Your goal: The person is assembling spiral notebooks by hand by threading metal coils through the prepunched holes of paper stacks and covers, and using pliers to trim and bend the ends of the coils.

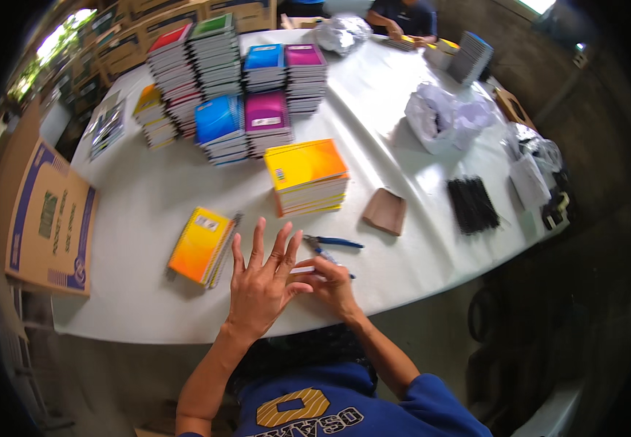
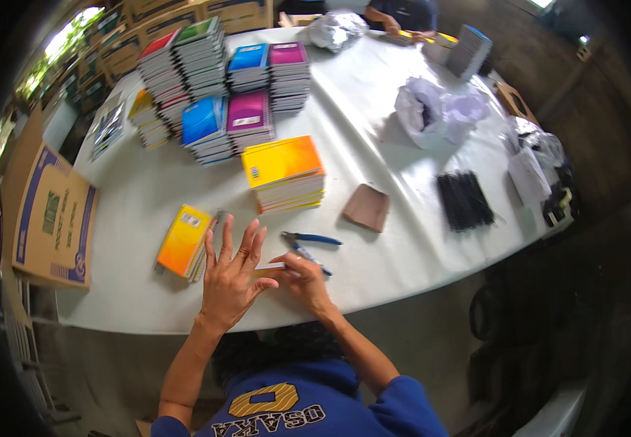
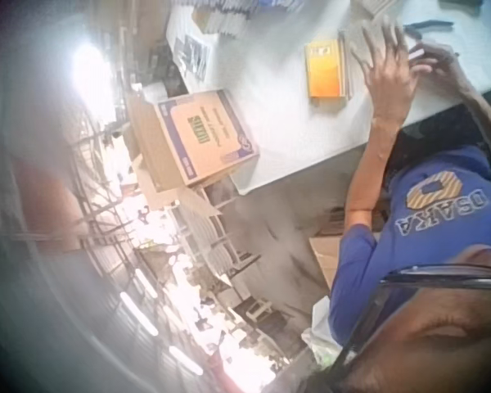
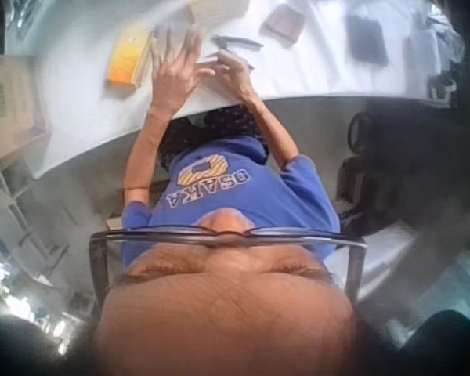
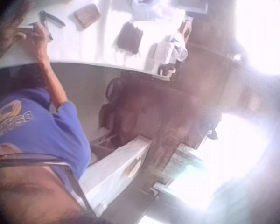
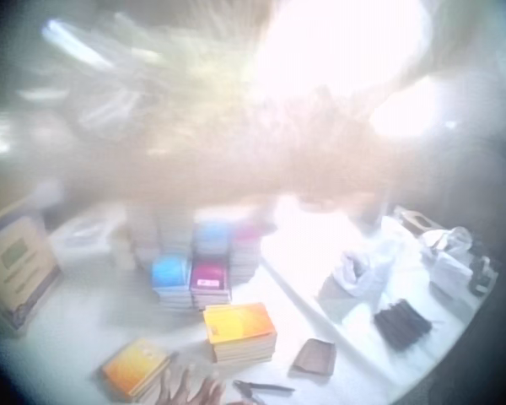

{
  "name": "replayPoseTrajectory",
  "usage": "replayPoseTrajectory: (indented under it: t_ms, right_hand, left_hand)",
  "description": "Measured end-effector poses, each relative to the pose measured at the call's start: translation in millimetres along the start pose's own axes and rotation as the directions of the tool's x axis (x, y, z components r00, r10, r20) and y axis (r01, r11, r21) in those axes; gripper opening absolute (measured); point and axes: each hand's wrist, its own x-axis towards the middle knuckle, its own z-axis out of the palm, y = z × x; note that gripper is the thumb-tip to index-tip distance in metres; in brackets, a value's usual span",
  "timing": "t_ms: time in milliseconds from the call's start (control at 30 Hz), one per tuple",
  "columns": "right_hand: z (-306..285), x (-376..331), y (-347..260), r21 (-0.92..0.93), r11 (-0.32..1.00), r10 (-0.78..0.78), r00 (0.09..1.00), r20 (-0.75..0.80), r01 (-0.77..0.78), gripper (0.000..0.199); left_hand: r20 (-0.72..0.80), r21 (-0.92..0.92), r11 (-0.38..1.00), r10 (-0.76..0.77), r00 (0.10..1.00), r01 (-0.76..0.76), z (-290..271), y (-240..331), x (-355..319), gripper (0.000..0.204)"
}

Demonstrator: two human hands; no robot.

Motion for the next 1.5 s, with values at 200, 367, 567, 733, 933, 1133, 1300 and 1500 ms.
replayPoseTrajectory:
  t_ms: [200, 367, 567, 733, 933, 1133, 1300, 1500]
  right_hand:
    - [-101.1, 28.4, -17.7, -0.375, 0.86, -0.409, 0.908, -0.096, 0.347, 0.028]
    - [-286.9, 72.3, 40.5, -0.871, 0.402, -0.332, 0.841, -0.427, -0.283, 0.027]
    - [-347.7, 109.7, 101.3, -0.921, 0.217, -0.135, 0.925, -0.355, -0.322, 0.042]
    - [-353.3, 114.1, 100.3, -0.918, 0.304, -0.087, 0.952, -0.292, -0.254, 0.034]
    - [-343.1, 109.3, 90.1, -0.936, 0.218, -0.141, 0.941, -0.309, -0.275, 0.015]
    - [-330.8, 102.0, 57.5, -0.9, 0.288, -0.091, 0.927, -0.365, -0.326, 0.012]
    - [-335.0, 88.8, 48.2, -0.916, 0.373, -0.163, 0.961, -0.223, -0.149, 0.017]
    - [-327.4, 99.8, 33.6, -0.93, 0.368, -0.154, 0.985, -0.078, -0.016, 0.013]
  left_hand:
    - [0.189, 0.075, 0.997, 0.001, 0.982, -0.016, 24.1, -5.8, -5.1, 0.058]
    - [0.257, -0.033, 0.999, -0.009, 0.966, 0.018, 25.8, 2.5, 9.9, 0.054]
    - [0.257, -0.027, 0.993, -0.104, 0.961, 0.115, 21.5, 2.9, 5.3, 0.055]
    - [0.28, -0.02, 0.987, -0.149, 0.948, 0.161, 22.2, 2.6, 4.2, 0.05]
    - [0.354, -0.024, 0.98, -0.175, 0.919, 0.195, 14.8, 11.0, 0.4, 0.051]
    - [0.448, -0.049, 0.982, -0.141, 0.883, 0.181, -2.7, -1.0, -11.9, 0.043]
    - [0.42, -0.091, 0.988, -0.078, 0.904, 0.127, -3.8, -4.1, -23.1, 0.041]
    - [0.395, -0.113, 0.983, -0.088, 0.914, 0.143, -3.2, -6.8, -30.1, 0.042]
